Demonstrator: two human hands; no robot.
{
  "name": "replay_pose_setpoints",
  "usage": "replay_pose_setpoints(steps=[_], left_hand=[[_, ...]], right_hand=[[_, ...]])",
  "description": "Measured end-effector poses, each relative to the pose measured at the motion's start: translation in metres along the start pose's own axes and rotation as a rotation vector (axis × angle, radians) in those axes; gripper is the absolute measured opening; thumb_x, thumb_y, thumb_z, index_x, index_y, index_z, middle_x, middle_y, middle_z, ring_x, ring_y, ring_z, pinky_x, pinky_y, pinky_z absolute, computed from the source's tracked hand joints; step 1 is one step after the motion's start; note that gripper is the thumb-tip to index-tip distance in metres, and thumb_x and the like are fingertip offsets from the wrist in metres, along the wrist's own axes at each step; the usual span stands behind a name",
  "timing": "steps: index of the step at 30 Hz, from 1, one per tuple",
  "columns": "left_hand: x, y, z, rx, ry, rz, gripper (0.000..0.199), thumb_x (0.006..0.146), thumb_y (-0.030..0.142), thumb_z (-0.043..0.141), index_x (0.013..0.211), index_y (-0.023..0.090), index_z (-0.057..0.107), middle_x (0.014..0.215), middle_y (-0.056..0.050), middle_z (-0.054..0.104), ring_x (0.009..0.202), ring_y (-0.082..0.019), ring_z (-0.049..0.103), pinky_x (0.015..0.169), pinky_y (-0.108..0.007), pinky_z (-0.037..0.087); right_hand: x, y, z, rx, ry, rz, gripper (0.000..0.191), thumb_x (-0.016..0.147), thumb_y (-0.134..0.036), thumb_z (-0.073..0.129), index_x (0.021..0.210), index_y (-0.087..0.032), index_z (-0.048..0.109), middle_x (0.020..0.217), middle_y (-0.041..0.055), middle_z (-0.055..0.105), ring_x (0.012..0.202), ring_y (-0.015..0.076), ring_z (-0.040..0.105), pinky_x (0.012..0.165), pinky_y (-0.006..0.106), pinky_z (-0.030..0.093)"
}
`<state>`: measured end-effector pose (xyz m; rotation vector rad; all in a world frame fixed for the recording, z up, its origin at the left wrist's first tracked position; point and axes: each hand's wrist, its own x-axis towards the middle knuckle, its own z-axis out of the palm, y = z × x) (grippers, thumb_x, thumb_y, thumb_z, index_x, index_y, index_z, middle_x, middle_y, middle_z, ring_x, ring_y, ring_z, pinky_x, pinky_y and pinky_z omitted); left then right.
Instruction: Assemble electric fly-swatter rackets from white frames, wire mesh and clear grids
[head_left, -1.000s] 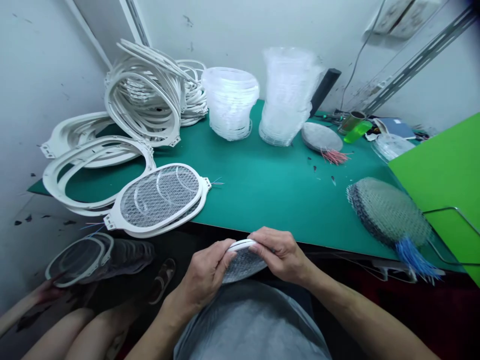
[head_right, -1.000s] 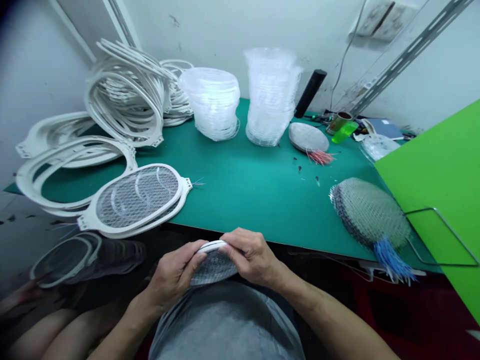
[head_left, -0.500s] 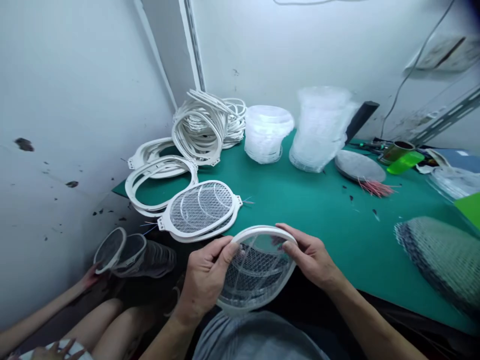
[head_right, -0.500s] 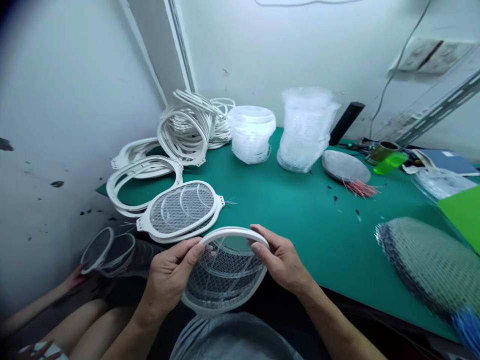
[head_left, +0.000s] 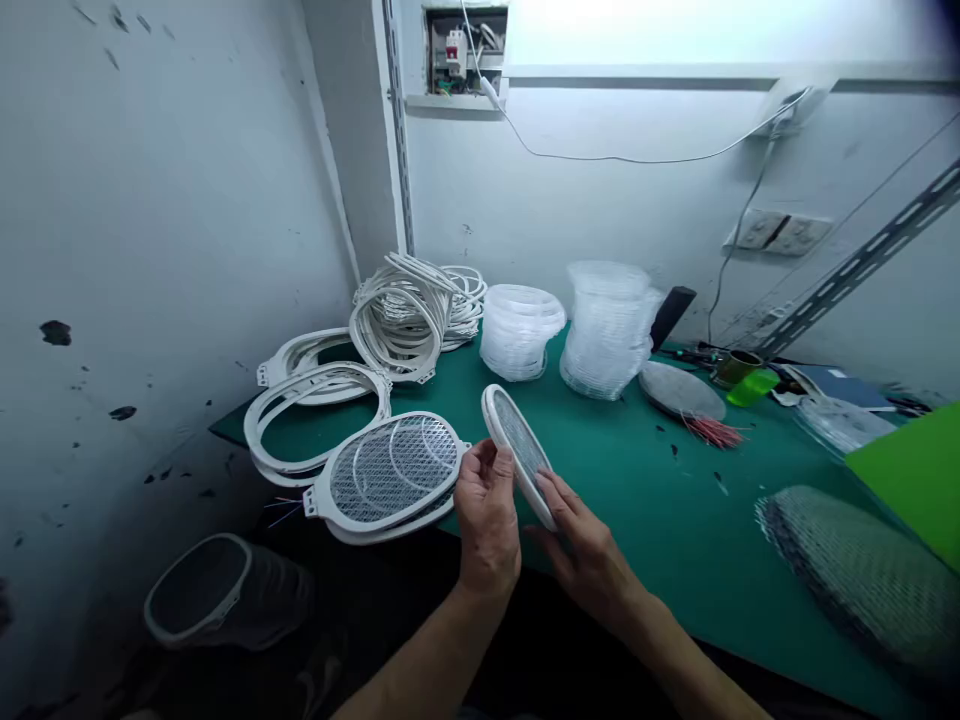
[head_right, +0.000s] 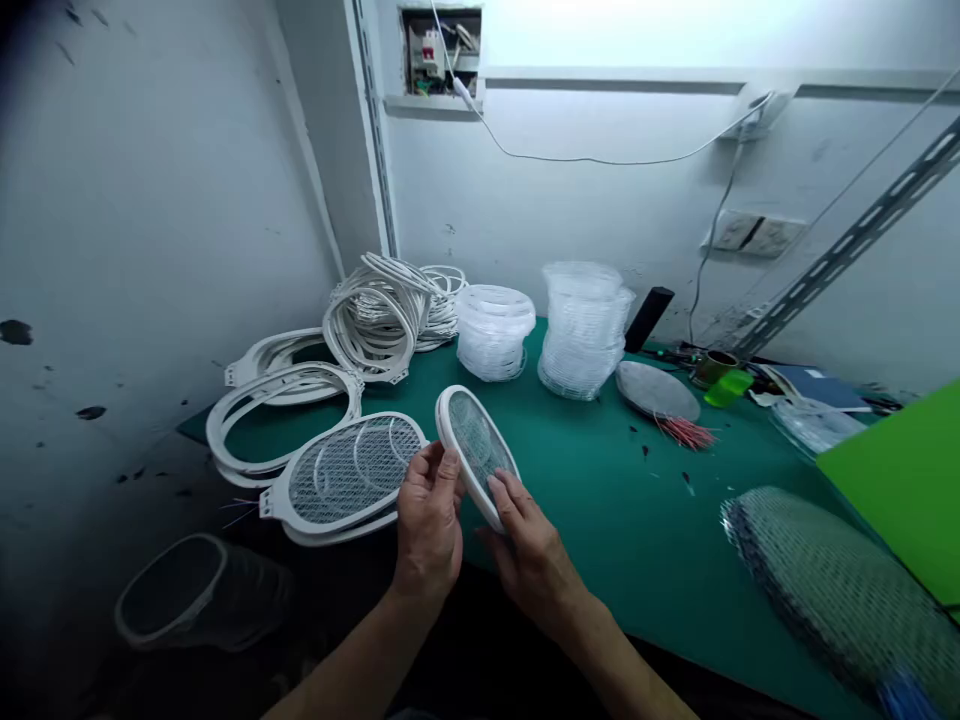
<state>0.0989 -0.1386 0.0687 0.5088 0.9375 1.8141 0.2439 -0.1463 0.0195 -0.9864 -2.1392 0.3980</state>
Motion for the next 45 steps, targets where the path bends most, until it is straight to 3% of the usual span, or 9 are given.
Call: replay_pose_setpoints(steps=[7,13,18,24,36,41,43,45], left_hand=[[0.005,0.004,-0.005,0.021,-0.038,-0.014,0.037,0.085,0.041,0.079,0.111,0.018,0.066,0.112,-0.007,0.07,0.1,-0.02,0.07,0.09,-0.034,0.057],[0.012,0.009,-0.006,0.039,-0.068,-0.014,0.037,0.084,0.042,0.08,0.108,0.017,0.067,0.113,-0.008,0.07,0.101,-0.021,0.07,0.091,-0.036,0.058],[0.016,0.006,-0.007,0.053,-0.07,0.01,0.04,0.086,0.043,0.078,0.116,0.019,0.066,0.125,-0.009,0.066,0.114,-0.023,0.067,0.092,-0.036,0.058],[0.013,-0.002,-0.014,0.108,-0.112,-0.074,0.044,0.088,0.039,0.076,0.125,0.019,0.063,0.134,-0.012,0.064,0.123,-0.029,0.064,0.086,-0.033,0.061],[0.012,-0.002,-0.017,0.118,-0.133,-0.083,0.048,0.084,0.043,0.079,0.124,0.019,0.066,0.129,-0.013,0.068,0.116,-0.029,0.068,0.085,-0.036,0.063],[0.015,-0.001,-0.02,0.171,-0.132,-0.06,0.048,0.087,0.046,0.075,0.124,0.019,0.061,0.126,-0.012,0.068,0.107,-0.025,0.071,0.075,-0.03,0.062],[0.022,0.006,-0.022,0.267,-0.091,-0.042,0.051,0.088,0.051,0.072,0.126,0.02,0.058,0.118,-0.011,0.07,0.091,-0.021,0.073,0.065,-0.027,0.06],[0.031,0.016,-0.023,0.447,-0.052,-0.009,0.051,0.089,0.059,0.068,0.119,0.019,0.059,0.098,-0.007,0.072,0.07,-0.017,0.07,0.054,-0.025,0.054]], right_hand=[[0.005,0.008,-0.014,0.046,-0.1,-0.007,0.064,0.101,-0.031,0.058,0.161,-0.037,0.035,0.16,0.0056,0.046,0.147,0.0313,0.044,0.116,0.051,0.048],[0.01,0.004,-0.019,0.094,-0.092,0.016,0.057,0.104,-0.033,0.053,0.159,-0.034,0.04,0.159,0.0062,0.048,0.146,0.0305,0.045,0.117,0.05,0.047],[0.031,-0.005,-0.018,0.135,-0.001,0.084,0.045,0.105,-0.037,0.05,0.147,-0.026,0.056,0.144,0.0099,0.063,0.135,0.0291,0.059,0.112,0.047,0.051],[0.06,-0.016,-0.012,0.089,-0.045,0.116,0.033,0.104,-0.036,0.05,0.13,-0.025,0.067,0.129,0.0093,0.071,0.12,0.0276,0.067,0.101,0.043,0.057],[0.056,-0.01,-0.02,0.192,-0.111,0.1,0.038,0.105,-0.04,0.052,0.138,-0.029,0.065,0.141,0.0065,0.066,0.128,0.0268,0.064,0.105,0.041,0.056],[0.049,-0.006,-0.015,0.135,-0.076,0.058,0.036,0.105,-0.038,0.051,0.136,-0.028,0.067,0.141,0.007,0.066,0.131,0.027,0.062,0.11,0.042,0.054],[0.042,-0.004,-0.012,0.095,-0.042,0.018,0.037,0.106,-0.036,0.051,0.139,-0.028,0.065,0.141,0.0073,0.066,0.132,0.0271,0.062,0.11,0.042,0.054],[0.033,-0.001,-0.009,0.044,0.0,-0.027,0.039,0.105,-0.033,0.051,0.142,-0.027,0.062,0.141,0.0076,0.066,0.131,0.0276,0.062,0.108,0.043,0.056]])
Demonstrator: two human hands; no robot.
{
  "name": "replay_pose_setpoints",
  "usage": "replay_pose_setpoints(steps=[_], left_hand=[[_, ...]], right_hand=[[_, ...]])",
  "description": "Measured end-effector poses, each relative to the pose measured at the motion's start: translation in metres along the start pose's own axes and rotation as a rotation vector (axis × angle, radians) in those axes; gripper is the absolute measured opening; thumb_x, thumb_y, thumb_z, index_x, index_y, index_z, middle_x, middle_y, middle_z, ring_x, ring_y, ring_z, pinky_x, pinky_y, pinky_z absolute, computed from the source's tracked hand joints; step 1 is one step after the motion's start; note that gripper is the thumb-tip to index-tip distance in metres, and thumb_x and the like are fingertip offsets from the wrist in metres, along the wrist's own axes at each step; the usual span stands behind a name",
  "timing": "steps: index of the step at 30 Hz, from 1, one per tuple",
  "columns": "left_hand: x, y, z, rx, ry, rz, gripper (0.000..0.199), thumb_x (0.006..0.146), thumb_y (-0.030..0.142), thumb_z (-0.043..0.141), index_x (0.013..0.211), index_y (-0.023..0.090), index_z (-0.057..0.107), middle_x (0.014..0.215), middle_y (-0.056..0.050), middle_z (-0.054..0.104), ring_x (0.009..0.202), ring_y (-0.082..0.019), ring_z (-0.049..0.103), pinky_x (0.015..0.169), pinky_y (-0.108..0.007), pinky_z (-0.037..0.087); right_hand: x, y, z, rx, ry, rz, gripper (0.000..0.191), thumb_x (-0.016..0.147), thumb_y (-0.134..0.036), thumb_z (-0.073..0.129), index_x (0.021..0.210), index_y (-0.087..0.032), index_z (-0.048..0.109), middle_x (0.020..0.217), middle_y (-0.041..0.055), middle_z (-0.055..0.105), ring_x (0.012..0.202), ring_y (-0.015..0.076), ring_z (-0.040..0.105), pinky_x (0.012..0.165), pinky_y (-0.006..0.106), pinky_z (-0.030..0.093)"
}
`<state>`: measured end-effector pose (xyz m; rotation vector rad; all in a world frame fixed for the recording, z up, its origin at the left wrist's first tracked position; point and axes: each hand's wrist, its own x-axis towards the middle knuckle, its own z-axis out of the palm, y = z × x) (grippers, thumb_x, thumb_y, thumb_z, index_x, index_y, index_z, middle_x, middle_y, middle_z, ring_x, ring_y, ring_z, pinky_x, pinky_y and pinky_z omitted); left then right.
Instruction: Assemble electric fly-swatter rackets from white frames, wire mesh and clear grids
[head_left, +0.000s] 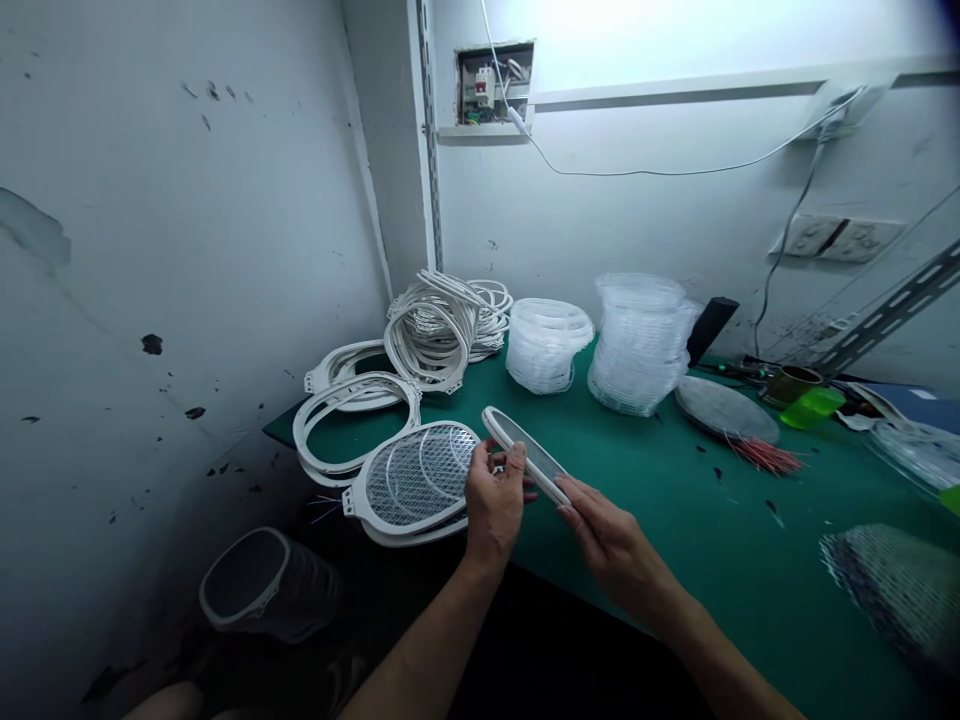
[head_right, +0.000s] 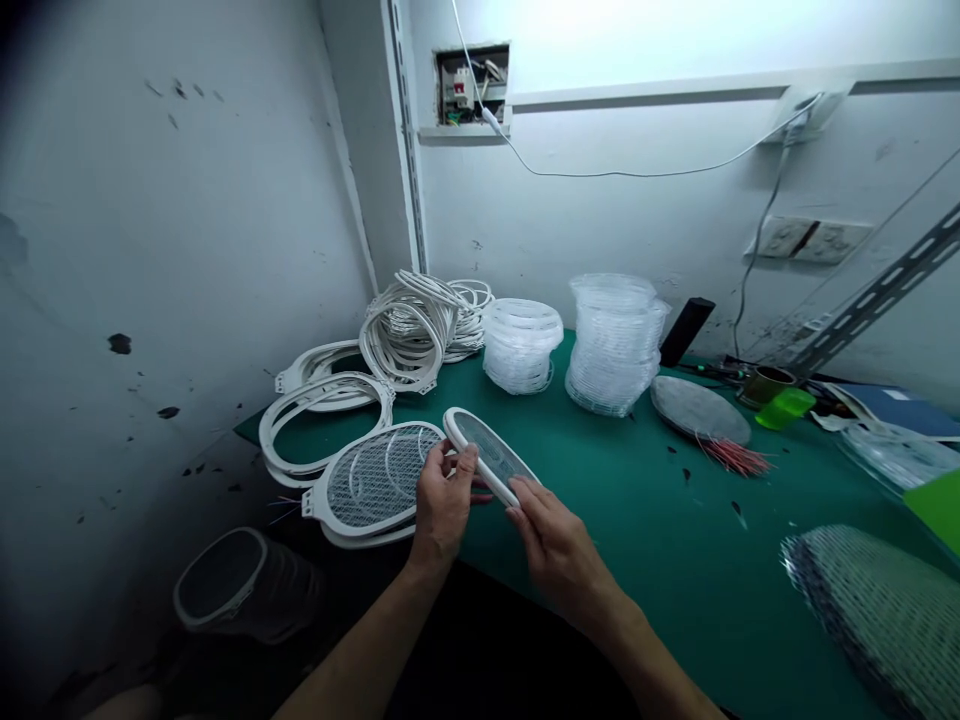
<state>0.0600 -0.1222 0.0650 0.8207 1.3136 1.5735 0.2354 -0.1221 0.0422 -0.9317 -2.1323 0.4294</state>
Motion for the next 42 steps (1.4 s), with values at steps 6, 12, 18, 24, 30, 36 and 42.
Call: replay_pose_setpoints(steps=[6,12,18,24,30,36,42], left_hand=[[0.022,0.023,-0.012,0.476,0.037,0.202,0.047,0.09,0.058,0.062,0.064,0.021,0.054,0.061,0.002,0.058,0.057,-0.013,0.052,0.055,-0.025,0.037],[0.025,0.015,-0.009,0.5,0.129,0.225,0.048,0.093,0.05,0.055,0.056,0.022,0.046,0.054,0.003,0.05,0.054,-0.013,0.042,0.056,-0.028,0.03],[0.022,0.011,-0.008,0.553,0.177,0.301,0.049,0.093,0.043,0.051,0.051,0.022,0.037,0.049,0.004,0.044,0.051,-0.012,0.036,0.057,-0.029,0.028],[0.009,0.01,-0.005,0.554,0.165,0.387,0.048,0.094,0.043,0.05,0.053,0.022,0.036,0.05,0.004,0.042,0.051,-0.012,0.034,0.056,-0.029,0.027],[0.004,0.016,-0.002,0.433,0.091,0.298,0.052,0.095,0.05,0.053,0.054,0.023,0.036,0.051,0.005,0.039,0.052,-0.012,0.034,0.056,-0.028,0.03],[0.005,0.018,-0.008,0.41,0.097,0.223,0.052,0.092,0.05,0.058,0.053,0.023,0.035,0.051,0.006,0.036,0.052,-0.012,0.034,0.054,-0.028,0.03],[0.0,0.02,-0.009,0.497,0.072,0.302,0.052,0.094,0.045,0.053,0.052,0.022,0.032,0.049,0.005,0.036,0.05,-0.011,0.032,0.054,-0.029,0.027]], right_hand=[[-0.02,0.01,0.007,-0.158,0.037,-0.162,0.045,0.104,-0.023,0.052,0.149,-0.025,0.054,0.142,0.0099,0.064,0.131,0.0296,0.062,0.105,0.046,0.059],[-0.024,0.012,0.013,-0.274,0.089,-0.265,0.046,0.103,-0.017,0.052,0.149,-0.02,0.053,0.136,0.0144,0.068,0.125,0.0321,0.066,0.098,0.049,0.063],[-0.033,0.013,0.016,-0.341,0.088,-0.333,0.054,0.102,-0.014,0.053,0.155,-0.019,0.045,0.134,0.0171,0.068,0.123,0.0339,0.067,0.095,0.05,0.065],[-0.041,0.011,0.013,-0.342,0.086,-0.331,0.058,0.101,-0.01,0.052,0.158,-0.018,0.04,0.137,0.0185,0.066,0.126,0.0344,0.065,0.095,0.05,0.065],[-0.044,0.007,0.01,-0.322,0.122,-0.302,0.064,0.101,-0.008,0.052,0.161,-0.022,0.035,0.139,0.0183,0.065,0.126,0.0346,0.065,0.095,0.051,0.065],[-0.055,0.012,0.009,-0.305,0.118,-0.301,0.068,0.099,-0.007,0.055,0.162,-0.023,0.034,0.141,0.0174,0.063,0.129,0.0349,0.063,0.097,0.052,0.064],[-0.069,0.02,0.009,-0.364,0.104,-0.317,0.07,0.098,-0.006,0.056,0.163,-0.019,0.031,0.142,0.0209,0.062,0.133,0.0361,0.059,0.099,0.055,0.062]])
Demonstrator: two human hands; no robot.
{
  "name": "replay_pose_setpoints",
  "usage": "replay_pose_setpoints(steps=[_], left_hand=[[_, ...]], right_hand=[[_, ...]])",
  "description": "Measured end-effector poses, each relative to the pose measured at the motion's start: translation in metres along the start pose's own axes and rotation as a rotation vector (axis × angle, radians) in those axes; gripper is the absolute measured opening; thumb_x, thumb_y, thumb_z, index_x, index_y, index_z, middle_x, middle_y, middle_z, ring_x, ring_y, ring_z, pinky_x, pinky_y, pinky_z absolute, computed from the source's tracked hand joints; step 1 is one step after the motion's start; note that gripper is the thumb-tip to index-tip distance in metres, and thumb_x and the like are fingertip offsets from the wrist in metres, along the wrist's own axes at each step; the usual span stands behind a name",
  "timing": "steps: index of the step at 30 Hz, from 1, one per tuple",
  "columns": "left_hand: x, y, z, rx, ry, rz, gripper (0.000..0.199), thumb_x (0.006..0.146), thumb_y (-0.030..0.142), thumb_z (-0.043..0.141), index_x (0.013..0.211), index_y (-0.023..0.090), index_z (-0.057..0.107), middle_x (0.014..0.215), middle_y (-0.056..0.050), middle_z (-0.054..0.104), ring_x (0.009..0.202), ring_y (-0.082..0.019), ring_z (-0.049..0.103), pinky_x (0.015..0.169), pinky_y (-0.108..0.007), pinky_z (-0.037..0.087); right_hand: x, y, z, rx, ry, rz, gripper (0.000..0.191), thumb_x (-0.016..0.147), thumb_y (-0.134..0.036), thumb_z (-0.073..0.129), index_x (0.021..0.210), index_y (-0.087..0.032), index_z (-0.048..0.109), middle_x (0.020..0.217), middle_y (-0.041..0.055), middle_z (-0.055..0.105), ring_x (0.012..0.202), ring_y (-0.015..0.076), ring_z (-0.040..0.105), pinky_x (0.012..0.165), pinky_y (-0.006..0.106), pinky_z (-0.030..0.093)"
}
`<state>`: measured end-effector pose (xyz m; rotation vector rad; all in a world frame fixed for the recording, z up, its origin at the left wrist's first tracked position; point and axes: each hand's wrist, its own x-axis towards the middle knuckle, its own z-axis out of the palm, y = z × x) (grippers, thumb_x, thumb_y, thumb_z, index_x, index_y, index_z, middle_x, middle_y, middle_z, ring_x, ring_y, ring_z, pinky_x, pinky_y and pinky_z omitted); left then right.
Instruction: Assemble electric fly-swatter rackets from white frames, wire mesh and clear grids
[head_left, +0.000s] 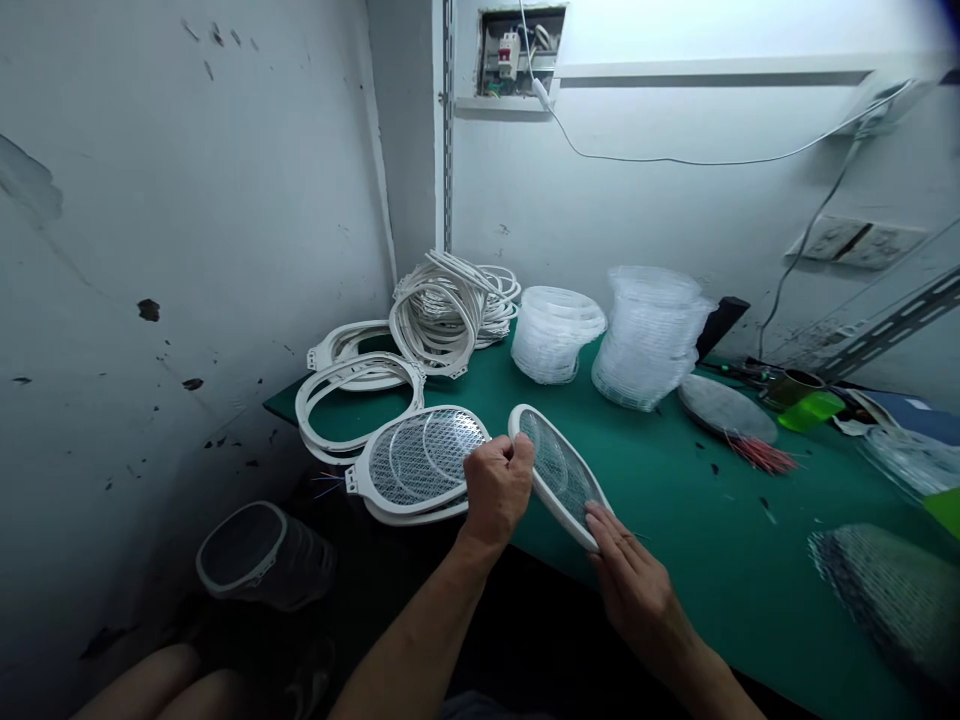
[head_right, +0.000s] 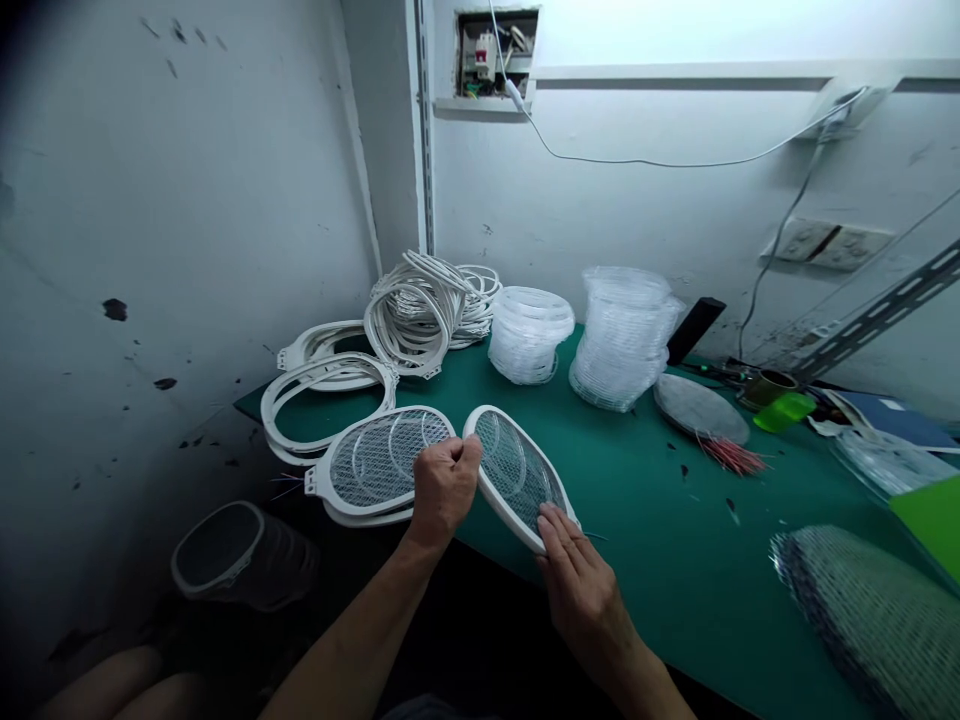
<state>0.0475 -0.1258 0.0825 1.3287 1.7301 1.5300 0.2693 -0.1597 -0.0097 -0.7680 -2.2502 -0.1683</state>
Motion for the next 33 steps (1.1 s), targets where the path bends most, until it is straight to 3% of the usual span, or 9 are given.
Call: replay_pose_setpoints(steps=[3,6,9,12,16,20,25,29,33], left_hand=[[0.009,-0.006,0.006,-0.078,-0.044,-0.03,0.055,0.093,0.053,0.056,0.053,0.022,0.036,0.05,0.005,0.037,0.051,-0.011,0.034,0.053,-0.026,0.03],[0.012,-0.018,0.027,-0.369,-0.147,-0.136,0.052,0.089,0.067,0.058,0.066,0.021,0.05,0.058,0.004,0.047,0.055,-0.012,0.047,0.052,-0.023,0.04],[-0.006,-0.031,0.052,-0.585,-0.29,-0.244,0.053,0.086,0.071,0.062,0.097,0.019,0.061,0.087,-0.003,0.066,0.08,-0.018,0.066,0.058,-0.023,0.052],[-0.028,-0.039,0.065,-0.6,-0.342,-0.312,0.057,0.09,0.072,0.056,0.105,0.017,0.063,0.097,-0.008,0.072,0.087,-0.021,0.071,0.063,-0.026,0.058],[-0.027,-0.037,0.063,-0.616,-0.351,-0.316,0.052,0.092,0.065,0.06,0.112,0.018,0.062,0.098,-0.008,0.075,0.08,-0.022,0.076,0.062,-0.029,0.061],[-0.009,-0.029,0.065,-0.547,-0.416,-0.328,0.041,0.091,0.051,0.069,0.114,0.017,0.062,0.096,-0.009,0.076,0.073,-0.022,0.077,0.06,-0.03,0.063],[0.007,-0.024,0.072,-0.522,-0.396,-0.405,0.026,0.091,0.036,0.066,0.106,0.015,0.062,0.077,-0.005,0.075,0.059,-0.02,0.075,0.055,-0.031,0.063],[0.017,-0.013,0.064,-0.483,-0.446,-0.413,0.022,0.088,0.034,0.066,0.093,0.013,0.064,0.067,-0.005,0.072,0.051,-0.02,0.072,0.049,-0.031,0.062],[0.027,-0.004,0.058,-0.507,-0.531,-0.503,0.021,0.085,0.033,0.066,0.086,0.012,0.065,0.064,-0.006,0.07,0.049,-0.019,0.069,0.044,-0.027,0.058]], right_hand=[[0.008,0.0,-0.004,-0.006,0.014,0.036,0.064,0.1,-0.006,0.053,0.16,-0.019,0.036,0.139,0.0192,0.065,0.131,0.0341,0.061,0.099,0.053,0.062],[0.034,-0.003,-0.009,-0.018,0.017,0.159,0.045,0.103,-0.014,0.048,0.148,-0.019,0.05,0.131,0.0171,0.07,0.123,0.0323,0.068,0.097,0.049,0.062],[0.069,-0.003,-0.014,-0.046,-0.047,0.359,0.029,0.106,-0.024,0.046,0.126,-0.017,0.065,0.118,0.0172,0.075,0.109,0.0319,0.073,0.09,0.045,0.063],[0.09,0.004,-0.022,0.1,-0.181,0.356,0.025,0.104,-0.025,0.051,0.122,-0.019,0.068,0.116,0.0144,0.075,0.107,0.0296,0.073,0.091,0.044,0.062],[0.078,0.027,-0.038,0.357,-0.242,0.332,0.047,0.1,-0.029,0.062,0.146,-0.024,0.056,0.14,0.0117,0.065,0.129,0.0286,0.063,0.107,0.047,0.055],[0.05,0.055,-0.05,0.35,-0.277,0.446,0.052,0.094,-0.035,0.071,0.144,-0.023,0.061,0.147,0.0133,0.06,0.141,0.0344,0.052,0.114,0.056,0.047],[0.039,0.064,-0.054,0.516,-0.34,0.465,0.048,0.098,-0.028,0.063,0.146,-0.026,0.058,0.146,0.0091,0.061,0.132,0.0287,0.061,0.104,0.046,0.058],[0.046,0.066,-0.063,0.479,-0.313,0.45,0.037,0.097,-0.028,0.063,0.134,-0.028,0.068,0.129,0.0077,0.072,0.112,0.0253,0.072,0.091,0.039,0.063],[0.053,0.064,-0.074,0.396,-0.369,0.357,0.034,0.097,-0.03,0.066,0.13,-0.027,0.07,0.138,0.0099,0.067,0.13,0.0285,0.062,0.102,0.042,0.058]])
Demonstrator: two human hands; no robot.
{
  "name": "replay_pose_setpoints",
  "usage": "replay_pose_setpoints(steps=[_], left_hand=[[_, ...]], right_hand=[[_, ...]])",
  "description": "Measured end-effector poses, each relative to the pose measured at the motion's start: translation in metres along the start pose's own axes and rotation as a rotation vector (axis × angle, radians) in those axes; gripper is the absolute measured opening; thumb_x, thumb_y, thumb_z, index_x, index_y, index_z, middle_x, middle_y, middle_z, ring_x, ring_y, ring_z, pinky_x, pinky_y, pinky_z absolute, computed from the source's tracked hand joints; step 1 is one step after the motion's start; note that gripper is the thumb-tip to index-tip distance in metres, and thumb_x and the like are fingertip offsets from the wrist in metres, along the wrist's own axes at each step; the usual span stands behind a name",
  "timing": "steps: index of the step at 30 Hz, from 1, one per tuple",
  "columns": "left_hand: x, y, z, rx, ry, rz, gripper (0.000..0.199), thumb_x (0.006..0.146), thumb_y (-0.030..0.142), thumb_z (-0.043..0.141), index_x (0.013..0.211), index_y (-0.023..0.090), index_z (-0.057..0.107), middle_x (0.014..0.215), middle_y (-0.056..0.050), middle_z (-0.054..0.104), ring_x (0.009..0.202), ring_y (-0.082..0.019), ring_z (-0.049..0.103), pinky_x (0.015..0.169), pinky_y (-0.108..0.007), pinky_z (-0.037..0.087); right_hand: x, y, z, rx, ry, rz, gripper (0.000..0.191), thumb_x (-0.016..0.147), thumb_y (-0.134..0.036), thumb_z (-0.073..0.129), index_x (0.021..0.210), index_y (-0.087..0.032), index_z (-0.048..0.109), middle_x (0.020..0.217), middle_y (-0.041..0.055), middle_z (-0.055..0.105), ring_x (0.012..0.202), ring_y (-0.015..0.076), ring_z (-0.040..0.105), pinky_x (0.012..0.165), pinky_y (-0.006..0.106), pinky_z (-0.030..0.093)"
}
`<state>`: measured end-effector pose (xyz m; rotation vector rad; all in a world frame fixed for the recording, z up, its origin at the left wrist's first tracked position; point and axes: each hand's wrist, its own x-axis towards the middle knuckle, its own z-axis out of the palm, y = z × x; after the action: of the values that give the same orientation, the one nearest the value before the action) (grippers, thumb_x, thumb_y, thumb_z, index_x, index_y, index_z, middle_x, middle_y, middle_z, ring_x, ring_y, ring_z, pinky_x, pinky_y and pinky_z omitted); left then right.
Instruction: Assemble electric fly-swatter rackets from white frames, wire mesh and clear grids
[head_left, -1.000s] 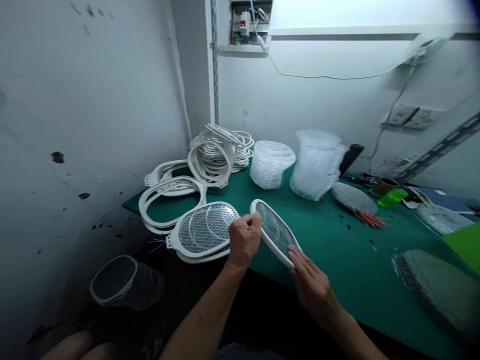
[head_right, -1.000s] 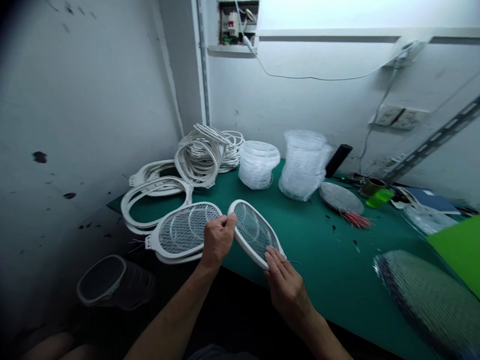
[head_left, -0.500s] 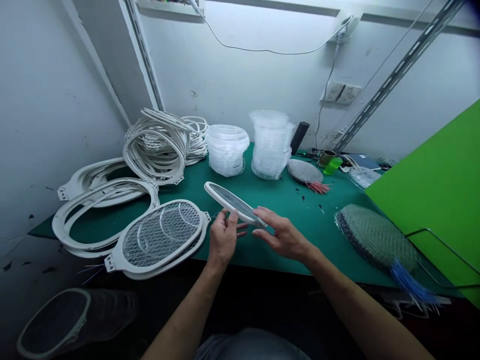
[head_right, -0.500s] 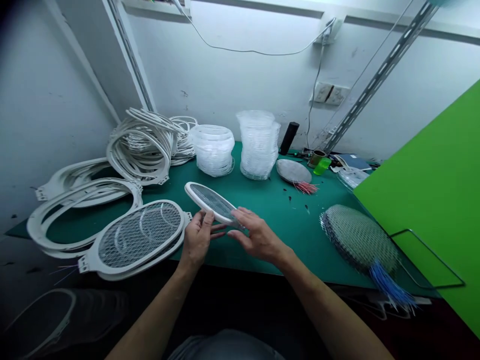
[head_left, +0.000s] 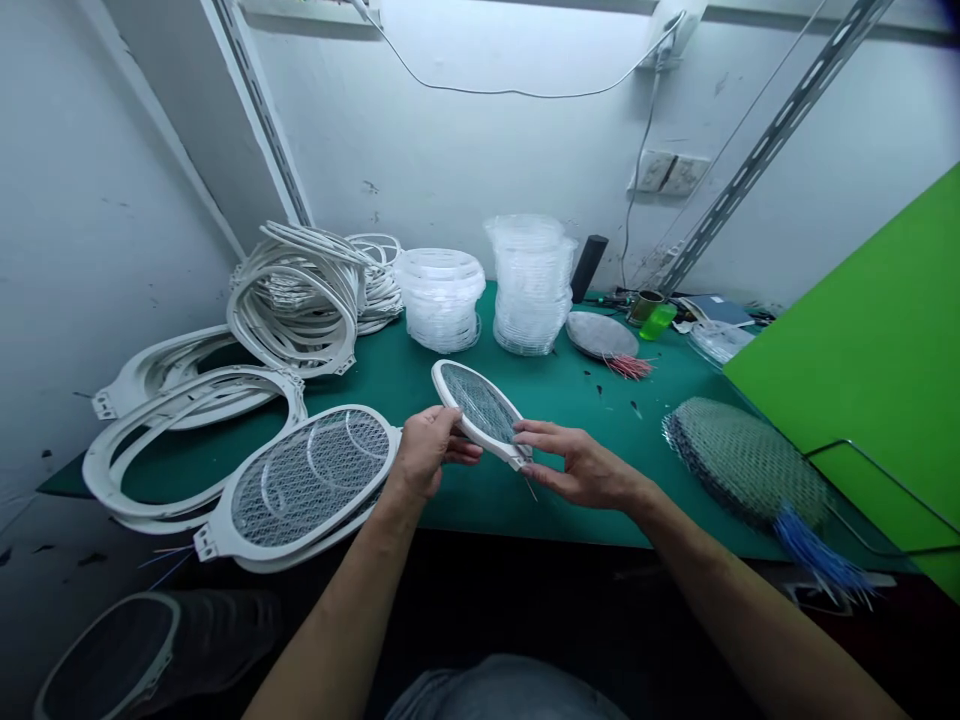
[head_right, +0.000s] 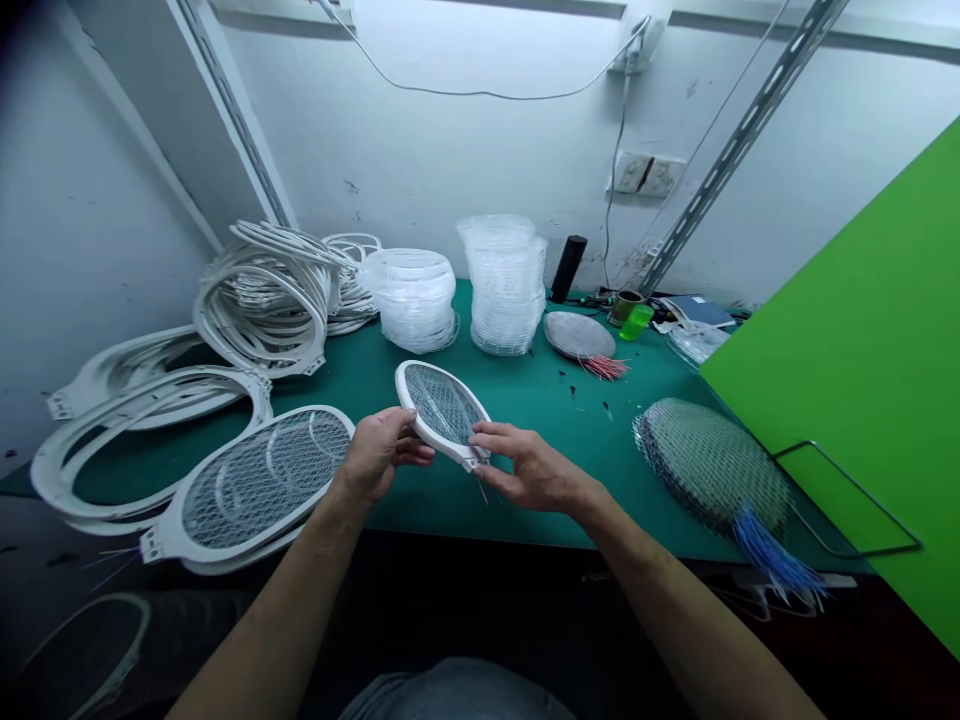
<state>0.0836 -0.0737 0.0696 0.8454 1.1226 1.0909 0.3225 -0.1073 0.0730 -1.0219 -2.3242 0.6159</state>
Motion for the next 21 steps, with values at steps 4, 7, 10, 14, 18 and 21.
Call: replay_pose_setpoints(steps=[4,7,10,14,18,21], left_hand=[[0.006,0.0,0.001,-0.051,-0.03,-0.005,0.027,0.085,0.038,0.068,0.091,0.011,0.067,0.064,-0.005,0.07,0.049,-0.017,0.068,0.046,-0.027,0.058],[0.001,-0.012,0.01,-0.055,-0.101,0.093,0.041,0.086,0.048,0.071,0.109,0.013,0.068,0.08,-0.007,0.076,0.064,-0.019,0.073,0.056,-0.028,0.061],[-0.014,-0.033,0.025,-0.044,-0.18,0.225,0.059,0.083,0.043,0.079,0.133,0.019,0.061,0.123,-0.013,0.074,0.107,-0.027,0.074,0.08,-0.034,0.064],[-0.031,-0.06,0.038,-0.089,-0.221,0.313,0.059,0.086,0.035,0.077,0.14,0.019,0.06,0.134,-0.012,0.071,0.127,-0.028,0.065,0.109,-0.04,0.052],[-0.033,-0.064,0.034,-0.102,-0.201,0.304,0.054,0.086,0.033,0.076,0.136,0.018,0.065,0.128,-0.012,0.073,0.124,-0.029,0.067,0.108,-0.042,0.053],[-0.032,-0.06,0.027,-0.113,-0.209,0.289,0.055,0.083,0.033,0.079,0.134,0.017,0.066,0.126,-0.013,0.074,0.12,-0.029,0.069,0.105,-0.042,0.055]], right_hand=[[-0.001,-0.008,0.0,-0.055,-0.035,-0.062,0.03,0.101,-0.024,0.054,0.129,-0.026,0.067,0.128,0.0075,0.071,0.122,0.0239,0.067,0.101,0.037,0.057],[0.001,-0.009,0.001,-0.146,0.002,-0.098,0.029,0.103,-0.023,0.049,0.129,-0.025,0.063,0.121,0.0085,0.073,0.11,0.0224,0.071,0.094,0.034,0.058],[0.005,-0.008,0.001,-0.225,0.049,-0.147,0.027,0.104,-0.022,0.047,0.127,-0.021,0.06,0.119,0.0107,0.073,0.104,0.0225,0.072,0.088,0.034,0.058],[0.011,-0.011,0.002,-0.284,0.086,-0.19,0.023,0.104,-0.021,0.047,0.122,-0.02,0.06,0.111,0.0106,0.073,0.099,0.0229,0.072,0.087,0.035,0.059],[0.014,-0.021,0.003,-0.292,0.031,-0.21,0.022,0.104,-0.016,0.042,0.117,-0.019,0.061,0.105,0.0106,0.071,0.097,0.023,0.071,0.088,0.035,0.059],[0.015,-0.027,0.002,-0.309,-0.031,-0.222,0.026,0.103,-0.01,0.039,0.119,-0.017,0.059,0.108,0.012,0.07,0.1,0.0236,0.069,0.089,0.037,0.059]])
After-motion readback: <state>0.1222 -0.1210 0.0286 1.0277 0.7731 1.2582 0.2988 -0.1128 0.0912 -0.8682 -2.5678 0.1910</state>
